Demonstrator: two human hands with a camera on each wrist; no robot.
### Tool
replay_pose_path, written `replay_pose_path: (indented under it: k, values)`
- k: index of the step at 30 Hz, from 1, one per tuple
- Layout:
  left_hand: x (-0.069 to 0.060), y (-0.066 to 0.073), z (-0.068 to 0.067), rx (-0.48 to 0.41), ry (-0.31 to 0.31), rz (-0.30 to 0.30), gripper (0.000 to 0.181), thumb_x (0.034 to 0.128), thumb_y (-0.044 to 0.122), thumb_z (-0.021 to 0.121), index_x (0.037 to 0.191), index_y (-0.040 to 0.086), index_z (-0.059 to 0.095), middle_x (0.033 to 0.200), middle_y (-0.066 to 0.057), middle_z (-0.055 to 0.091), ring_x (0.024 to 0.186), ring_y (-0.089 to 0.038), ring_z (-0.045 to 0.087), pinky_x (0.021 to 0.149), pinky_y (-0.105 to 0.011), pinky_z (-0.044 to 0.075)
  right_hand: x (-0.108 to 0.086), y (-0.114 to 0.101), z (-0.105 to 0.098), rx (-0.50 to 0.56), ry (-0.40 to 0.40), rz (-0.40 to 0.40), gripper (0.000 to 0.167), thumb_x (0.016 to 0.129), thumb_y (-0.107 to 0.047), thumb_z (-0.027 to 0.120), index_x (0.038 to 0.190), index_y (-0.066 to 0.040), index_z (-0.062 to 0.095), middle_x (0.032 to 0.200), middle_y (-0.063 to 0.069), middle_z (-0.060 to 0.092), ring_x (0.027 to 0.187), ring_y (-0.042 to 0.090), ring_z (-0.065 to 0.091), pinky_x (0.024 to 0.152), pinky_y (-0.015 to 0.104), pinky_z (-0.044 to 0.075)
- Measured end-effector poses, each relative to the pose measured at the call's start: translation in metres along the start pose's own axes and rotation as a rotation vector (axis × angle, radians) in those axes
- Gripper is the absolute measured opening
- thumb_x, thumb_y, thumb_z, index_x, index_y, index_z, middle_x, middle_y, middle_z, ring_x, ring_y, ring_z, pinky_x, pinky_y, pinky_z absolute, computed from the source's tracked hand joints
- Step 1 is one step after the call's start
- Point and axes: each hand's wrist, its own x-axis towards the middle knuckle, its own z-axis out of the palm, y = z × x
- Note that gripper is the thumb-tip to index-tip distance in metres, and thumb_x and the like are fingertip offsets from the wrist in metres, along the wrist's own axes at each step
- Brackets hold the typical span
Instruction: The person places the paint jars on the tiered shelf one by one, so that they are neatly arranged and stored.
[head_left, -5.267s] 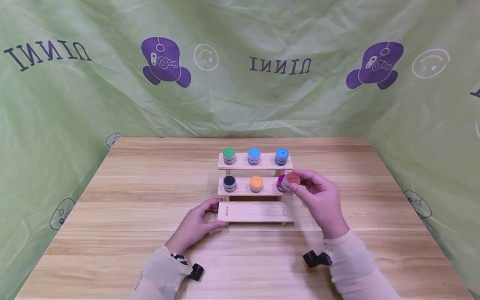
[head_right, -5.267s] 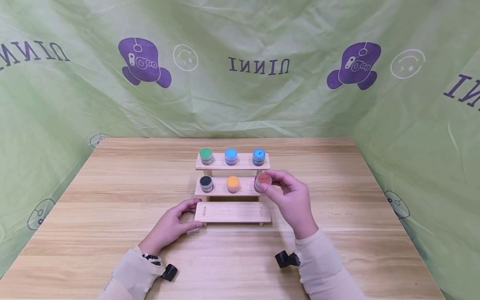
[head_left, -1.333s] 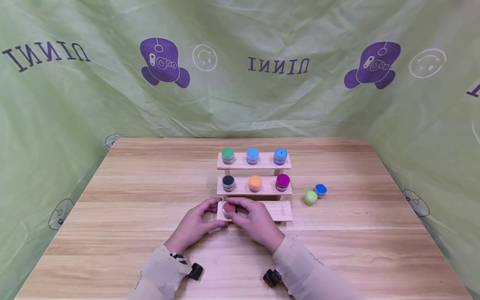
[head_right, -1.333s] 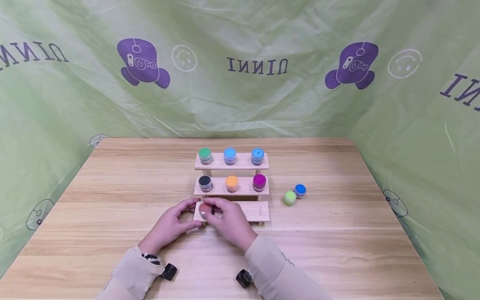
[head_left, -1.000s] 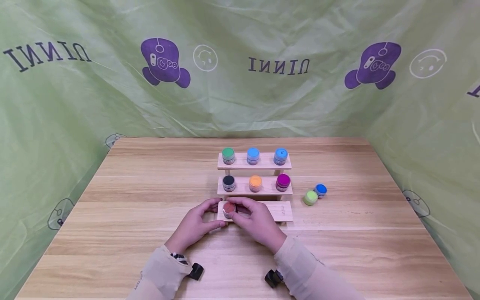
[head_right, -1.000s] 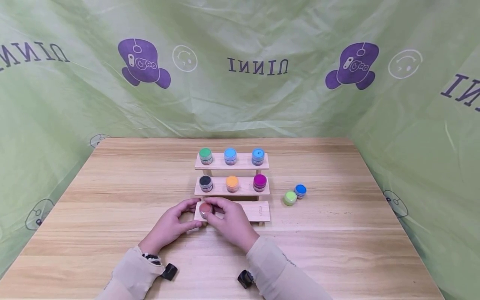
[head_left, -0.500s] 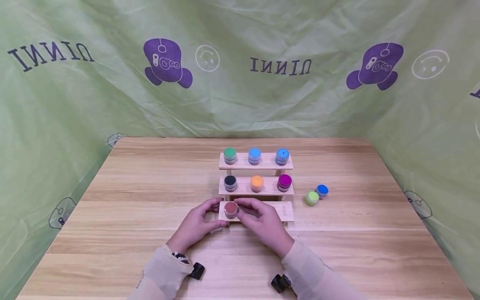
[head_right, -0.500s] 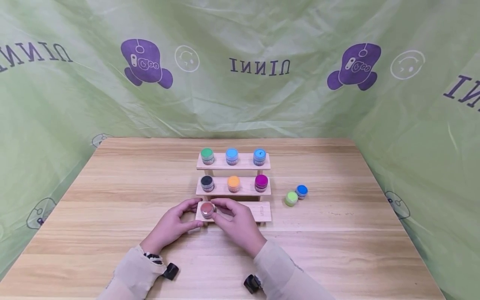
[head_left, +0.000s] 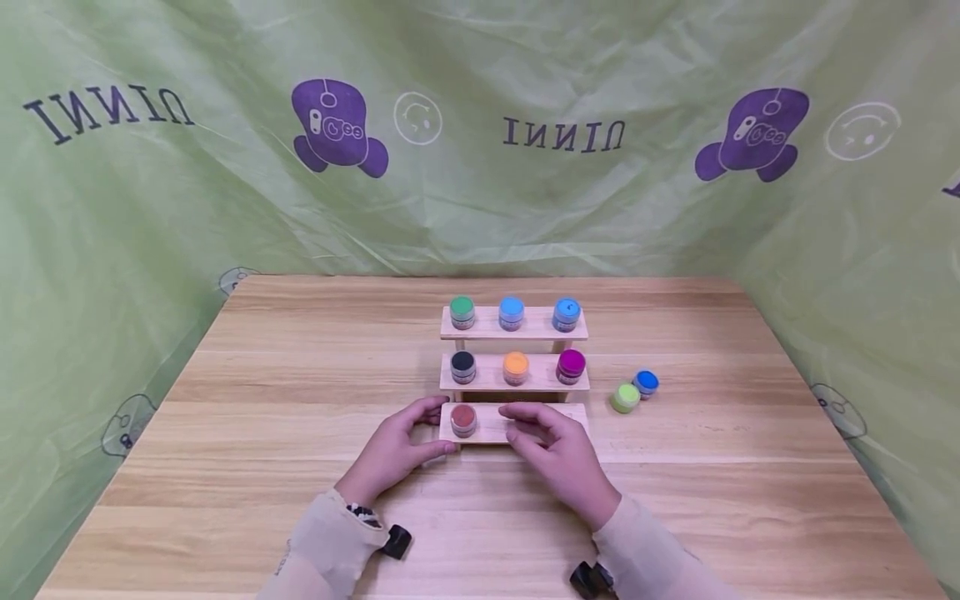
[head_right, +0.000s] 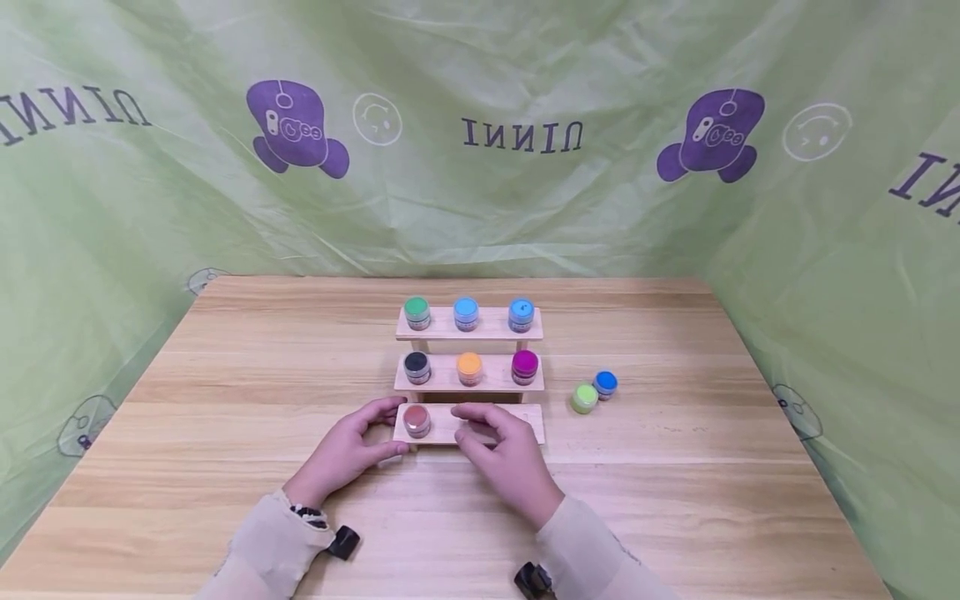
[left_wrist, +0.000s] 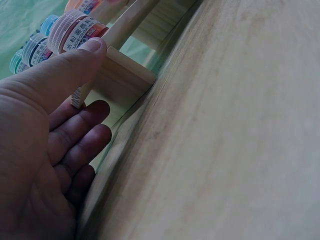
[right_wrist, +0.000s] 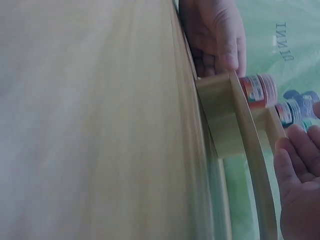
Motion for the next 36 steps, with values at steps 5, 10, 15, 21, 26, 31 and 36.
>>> replay_pose_path:
  k: [5, 10, 15, 21, 26, 31, 36]
  values:
    - [0.000, 0.000, 0.001, 0.000, 0.000, -0.003, 0.069, 0.0773, 0.032, 0.088, 0.137, 0.015, 0.060, 0.113, 0.003, 0.069, 0.112, -0.018, 0.062, 0.107, -0.049, 0.039, -0.007, 0.004, -0.016, 0.001, 0.040, 0.007, 0.025, 0.093, 0.000, 0.070, 0.118, -0.005, 0.069, 0.121, 0.010, 0.069, 0.112, 0.025, 0.067, 0.093, 0.027, 0.053]
    - [0.000, 0.001, 0.000, 0.003, 0.004, 0.001, 0.068, 0.0775, 0.031, 0.088, 0.137, 0.015, 0.060, 0.113, 0.003, 0.069, 0.112, -0.018, 0.062, 0.107, -0.049, 0.040, -0.013, 0.006, -0.030, -0.032, 0.080, -0.045, 0.024, 0.093, -0.002, 0.070, 0.117, -0.004, 0.069, 0.121, 0.009, 0.070, 0.112, 0.026, 0.067, 0.094, 0.027, 0.052]
    - [0.000, 0.000, 0.001, 0.004, 0.005, 0.003, 0.068, 0.0775, 0.031, 0.088, 0.137, 0.016, 0.060, 0.114, 0.004, 0.068, 0.112, -0.017, 0.061, 0.107, -0.048, 0.040, -0.017, 0.007, -0.040, -0.052, 0.131, -0.065, 0.025, 0.092, 0.001, 0.070, 0.117, 0.000, 0.069, 0.119, 0.011, 0.070, 0.111, 0.019, 0.068, 0.094, 0.026, 0.052]
    - [0.000, -0.001, 0.001, -0.002, 0.005, 0.000, 0.068, 0.0772, 0.031, 0.089, 0.137, 0.016, 0.060, 0.114, 0.003, 0.068, 0.112, -0.018, 0.061, 0.108, -0.048, 0.039, -0.018, 0.009, -0.053, -0.049, 0.199, -0.051, 0.024, 0.092, 0.004, 0.068, 0.116, 0.002, 0.068, 0.119, 0.014, 0.070, 0.110, 0.008, 0.066, 0.094, 0.024, 0.051]
    - [0.000, -0.001, 0.001, -0.007, 0.006, 0.005, 0.067, 0.0785, 0.031, 0.088, 0.137, 0.015, 0.060, 0.115, 0.003, 0.068, 0.113, -0.018, 0.061, 0.107, -0.049, 0.039, -0.017, 0.008, -0.062, -0.062, 0.246, -0.042, 0.023, 0.093, 0.002, 0.068, 0.116, 0.001, 0.068, 0.118, 0.014, 0.070, 0.108, 0.009, 0.066, 0.093, 0.022, 0.052]
    - [0.000, -0.001, 0.001, -0.011, 0.004, -0.003, 0.067, 0.0781, 0.029, 0.088, 0.138, 0.015, 0.060, 0.115, 0.002, 0.069, 0.113, -0.018, 0.061, 0.108, -0.049, 0.039, -0.015, 0.011, -0.069, -0.079, 0.297, -0.040, 0.022, 0.095, -0.001, 0.068, 0.116, 0.002, 0.068, 0.115, 0.016, 0.071, 0.106, 0.007, 0.066, 0.092, 0.020, 0.051]
    - [-0.001, 0.001, 0.001, -0.012, 0.000, -0.011, 0.068, 0.0777, 0.029, 0.088, 0.138, 0.015, 0.060, 0.114, 0.002, 0.068, 0.113, -0.019, 0.061, 0.108, -0.049, 0.038, -0.014, 0.015, -0.076, -0.076, 0.344, -0.021, 0.023, 0.096, -0.004, 0.068, 0.118, 0.002, 0.068, 0.116, 0.018, 0.070, 0.105, 0.006, 0.066, 0.090, 0.020, 0.052]
